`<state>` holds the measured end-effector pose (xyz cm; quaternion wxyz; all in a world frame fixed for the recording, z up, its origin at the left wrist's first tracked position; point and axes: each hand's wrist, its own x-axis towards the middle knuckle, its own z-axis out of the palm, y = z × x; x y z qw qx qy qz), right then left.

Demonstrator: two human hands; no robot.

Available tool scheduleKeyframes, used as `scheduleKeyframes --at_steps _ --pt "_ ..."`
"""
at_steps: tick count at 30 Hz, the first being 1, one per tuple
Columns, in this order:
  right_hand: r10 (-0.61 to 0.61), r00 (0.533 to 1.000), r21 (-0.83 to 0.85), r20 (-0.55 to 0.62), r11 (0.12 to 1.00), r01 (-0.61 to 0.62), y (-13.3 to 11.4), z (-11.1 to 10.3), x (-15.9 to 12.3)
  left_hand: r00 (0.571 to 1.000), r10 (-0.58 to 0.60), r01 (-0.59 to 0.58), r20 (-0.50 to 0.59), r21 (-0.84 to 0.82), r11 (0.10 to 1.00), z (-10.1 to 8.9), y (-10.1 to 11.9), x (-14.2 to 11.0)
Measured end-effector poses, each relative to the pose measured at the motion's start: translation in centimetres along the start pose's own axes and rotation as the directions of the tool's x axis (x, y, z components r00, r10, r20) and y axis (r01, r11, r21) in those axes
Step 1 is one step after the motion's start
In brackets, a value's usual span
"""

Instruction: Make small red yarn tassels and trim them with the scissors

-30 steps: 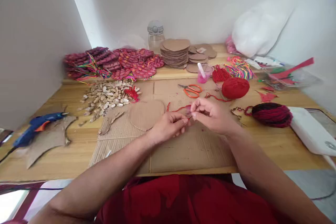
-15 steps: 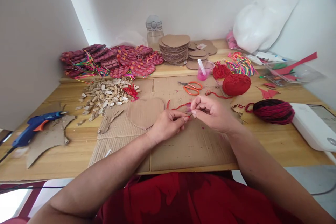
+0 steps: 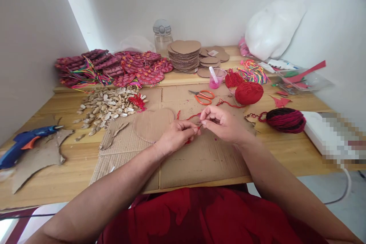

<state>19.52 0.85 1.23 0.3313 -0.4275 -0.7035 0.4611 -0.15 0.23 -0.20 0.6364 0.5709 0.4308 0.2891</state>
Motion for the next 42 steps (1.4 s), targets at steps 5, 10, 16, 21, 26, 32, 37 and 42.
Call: scheduleKeyframes --at_steps 5,10,16,21,26,32,37,42 --pt "-0.021 0.998 -0.019 -0.060 1.000 0.020 0.7 -0.1 0.5 0.999 -0.042 0.041 -0.029 -0.038 0.998 -0.1 0.1 0.1" --pt "-0.039 0.930 -0.079 -0.366 0.997 0.011 1.0 -2.6 0.5 0.995 -0.035 0.026 -0.089 -0.108 0.994 -0.5 0.0 0.3" --pt "-0.191 0.786 -0.530 -0.588 0.825 -0.196 -0.8 -8.0 -4.2 0.982 -0.027 -0.015 -0.185 -0.222 0.975 -0.9 0.2 0.6" --pt "-0.249 0.840 -0.811 -0.483 0.487 -0.323 0.1 -9.9 -8.4 0.975 0.025 -0.077 -0.219 -0.235 0.969 -1.0 0.6 0.3" --pt "-0.249 0.895 -0.906 -0.371 0.308 -0.290 1.3 -9.4 -8.9 0.968 0.075 -0.129 -0.238 -0.221 0.967 -1.0 0.4 0.3" --pt "-0.136 0.934 -0.940 -0.331 0.133 -0.314 2.3 -9.3 -6.7 0.967 0.117 -0.167 -0.225 -0.218 0.961 -1.2 0.2 0.3" --pt "-0.177 0.919 -0.904 -0.352 0.318 -0.285 2.8 -9.6 -5.6 0.969 0.139 -0.184 -0.206 -0.223 0.957 -1.0 0.3 0.2" --pt "-0.225 0.863 -0.764 -0.452 0.597 -0.244 1.9 -8.7 -5.4 0.973 0.158 -0.195 -0.169 -0.232 0.953 -0.8 0.4 0.1"
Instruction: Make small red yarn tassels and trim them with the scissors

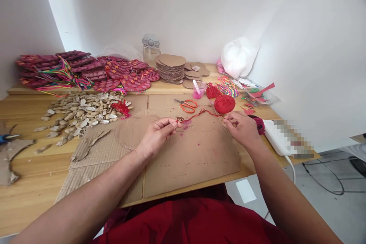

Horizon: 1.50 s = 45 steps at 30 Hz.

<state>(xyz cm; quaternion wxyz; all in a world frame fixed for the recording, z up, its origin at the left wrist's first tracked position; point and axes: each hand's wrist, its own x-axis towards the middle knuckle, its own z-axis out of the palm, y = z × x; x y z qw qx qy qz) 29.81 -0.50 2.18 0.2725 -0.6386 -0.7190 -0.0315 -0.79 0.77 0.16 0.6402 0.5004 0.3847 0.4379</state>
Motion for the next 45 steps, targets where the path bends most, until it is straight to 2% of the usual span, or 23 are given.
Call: scheduleKeyframes --at_steps 2,3,6,8,12,15,21,25,31,35,39,45 --pt "0.109 0.994 0.205 -0.017 0.973 -0.103 -1.0 0.2 -0.4 1.000 -0.003 0.003 0.005 -0.018 1.000 0.2 0.0 -0.1" --pt "0.148 0.989 0.294 0.011 0.945 -0.145 -1.6 0.4 -0.6 1.000 -0.013 0.013 0.002 -0.025 1.000 0.2 0.0 -0.1" --pt "0.161 0.976 0.428 0.144 0.880 -0.208 -3.5 1.0 -1.2 0.998 -0.058 0.057 -0.002 -0.048 0.997 0.5 0.0 -0.2" --pt "0.110 0.976 0.406 0.190 0.896 -0.180 -4.8 1.4 -1.4 0.996 -0.086 0.087 0.022 -0.078 0.993 0.6 0.0 -0.3" --pt "-0.024 0.977 0.348 0.211 0.936 -0.052 -6.8 1.9 -1.3 0.986 -0.151 0.159 0.073 -0.116 0.981 0.7 0.0 -0.4" --pt "-0.079 0.970 0.340 0.232 0.940 -0.005 -7.8 2.4 -0.9 0.983 -0.169 0.178 0.077 -0.137 0.974 0.7 -0.1 -0.3" --pt "-0.087 0.971 0.363 0.224 0.932 0.000 -9.3 3.4 -0.3 0.985 -0.163 0.171 0.053 -0.266 0.949 0.4 -0.5 0.3" --pt "-0.108 0.968 0.395 0.226 0.918 0.010 -10.2 3.4 0.0 0.981 -0.188 0.191 0.040 -0.295 0.936 0.2 -0.4 0.5" --pt "-0.131 0.927 0.474 0.351 0.879 -0.055 -11.2 4.0 0.1 0.981 -0.191 0.192 0.030 -0.254 0.948 0.1 -0.3 0.4" --pt "-0.114 0.933 0.494 0.340 0.866 -0.075 -11.6 3.9 0.1 0.972 -0.231 0.236 0.047 -0.260 0.936 0.0 -0.4 0.5" --pt "-0.155 0.960 0.432 0.234 0.901 0.040 -11.6 2.9 0.2 0.958 -0.273 0.287 0.088 -0.272 0.919 -0.1 -0.4 0.5" --pt "-0.272 0.955 0.480 0.117 0.858 0.185 -10.8 3.1 0.2 0.938 -0.325 0.347 0.123 -0.305 0.887 -0.6 -0.4 0.7"
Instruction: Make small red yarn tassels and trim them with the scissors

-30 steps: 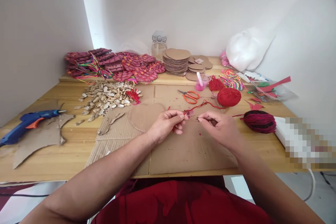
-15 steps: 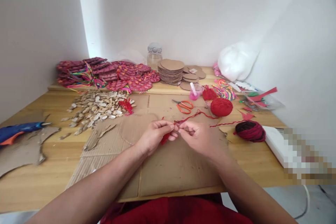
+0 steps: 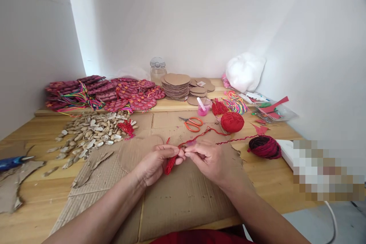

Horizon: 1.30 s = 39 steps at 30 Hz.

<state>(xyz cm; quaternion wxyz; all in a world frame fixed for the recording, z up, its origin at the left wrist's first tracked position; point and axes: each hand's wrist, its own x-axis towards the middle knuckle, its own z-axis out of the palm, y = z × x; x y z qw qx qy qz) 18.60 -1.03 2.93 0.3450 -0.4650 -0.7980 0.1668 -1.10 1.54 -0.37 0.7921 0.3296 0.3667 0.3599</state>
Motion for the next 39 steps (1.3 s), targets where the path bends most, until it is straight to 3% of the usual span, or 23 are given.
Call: scheduleKeyframes --at_steps 3,6,11,16,33,39 --pt "-0.020 1.000 0.022 -0.018 1.000 0.020 0.3 0.0 -0.1 1.000 -0.004 0.003 0.030 0.011 1.000 -0.2 0.0 0.0" --pt "0.045 0.999 0.069 0.013 0.997 -0.046 0.4 0.1 -0.2 0.999 0.019 -0.022 0.041 0.050 0.999 -0.1 -0.1 0.1" --pt "0.128 0.991 0.205 0.034 0.970 -0.133 1.0 1.0 -0.1 0.995 0.095 -0.093 -0.020 0.095 0.991 0.2 0.1 0.0" --pt "0.195 0.978 0.251 0.076 0.945 -0.208 1.2 1.6 0.0 0.996 0.078 -0.074 -0.046 0.089 0.993 0.3 0.1 -0.1" --pt "0.216 0.975 0.028 0.053 0.976 -0.217 0.8 -0.5 -0.2 0.997 0.051 -0.043 -0.060 0.118 0.992 -0.1 0.1 0.1" --pt "0.173 0.983 0.036 0.062 0.984 -0.176 1.6 -0.3 0.0 0.978 0.106 -0.097 -0.181 0.055 0.994 0.0 0.5 0.2"
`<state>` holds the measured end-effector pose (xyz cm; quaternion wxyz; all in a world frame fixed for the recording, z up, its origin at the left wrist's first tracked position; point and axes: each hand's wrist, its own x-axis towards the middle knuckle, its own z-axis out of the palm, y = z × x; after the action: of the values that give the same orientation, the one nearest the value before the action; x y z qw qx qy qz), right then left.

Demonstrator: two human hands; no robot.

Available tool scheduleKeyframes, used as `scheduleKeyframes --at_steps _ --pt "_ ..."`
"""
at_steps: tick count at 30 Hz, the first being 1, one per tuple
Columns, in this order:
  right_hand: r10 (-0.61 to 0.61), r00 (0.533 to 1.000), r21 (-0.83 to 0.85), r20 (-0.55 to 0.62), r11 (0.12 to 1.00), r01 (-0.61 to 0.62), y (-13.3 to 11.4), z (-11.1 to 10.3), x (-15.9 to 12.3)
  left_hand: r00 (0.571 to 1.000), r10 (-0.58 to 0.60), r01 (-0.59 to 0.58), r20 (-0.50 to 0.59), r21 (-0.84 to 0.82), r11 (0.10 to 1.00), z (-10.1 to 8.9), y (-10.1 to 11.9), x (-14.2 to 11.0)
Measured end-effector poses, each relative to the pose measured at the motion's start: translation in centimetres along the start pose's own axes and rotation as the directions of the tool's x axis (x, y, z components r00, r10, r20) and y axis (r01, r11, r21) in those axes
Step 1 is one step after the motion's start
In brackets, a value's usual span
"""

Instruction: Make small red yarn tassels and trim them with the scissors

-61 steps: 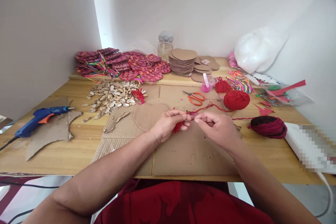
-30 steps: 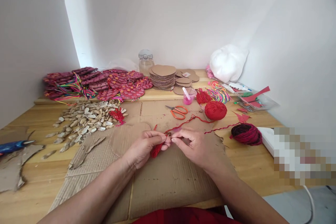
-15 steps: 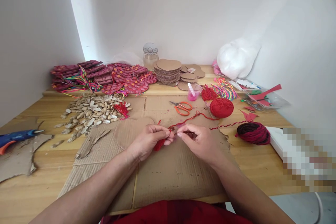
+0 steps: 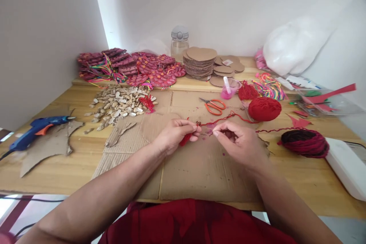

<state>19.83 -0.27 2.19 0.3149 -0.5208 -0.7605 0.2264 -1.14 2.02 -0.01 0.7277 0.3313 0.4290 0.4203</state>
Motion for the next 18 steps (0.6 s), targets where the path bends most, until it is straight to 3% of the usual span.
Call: scheduleKeyframes --at_steps 4,12,18 --pt "-0.001 0.999 -0.072 0.049 0.997 0.004 -0.6 0.2 -0.2 0.999 -0.014 0.013 -0.050 -0.025 1.000 0.3 0.1 -0.1" --pt "-0.154 0.988 -0.107 0.028 0.982 0.156 -0.4 1.3 -0.6 0.995 -0.093 0.096 0.032 -0.092 0.991 1.1 -0.7 -0.5" --pt "-0.226 0.974 -0.101 -0.015 0.970 0.223 -0.8 1.3 -0.5 0.994 -0.103 0.106 0.030 -0.088 0.991 1.2 -0.7 -0.7"
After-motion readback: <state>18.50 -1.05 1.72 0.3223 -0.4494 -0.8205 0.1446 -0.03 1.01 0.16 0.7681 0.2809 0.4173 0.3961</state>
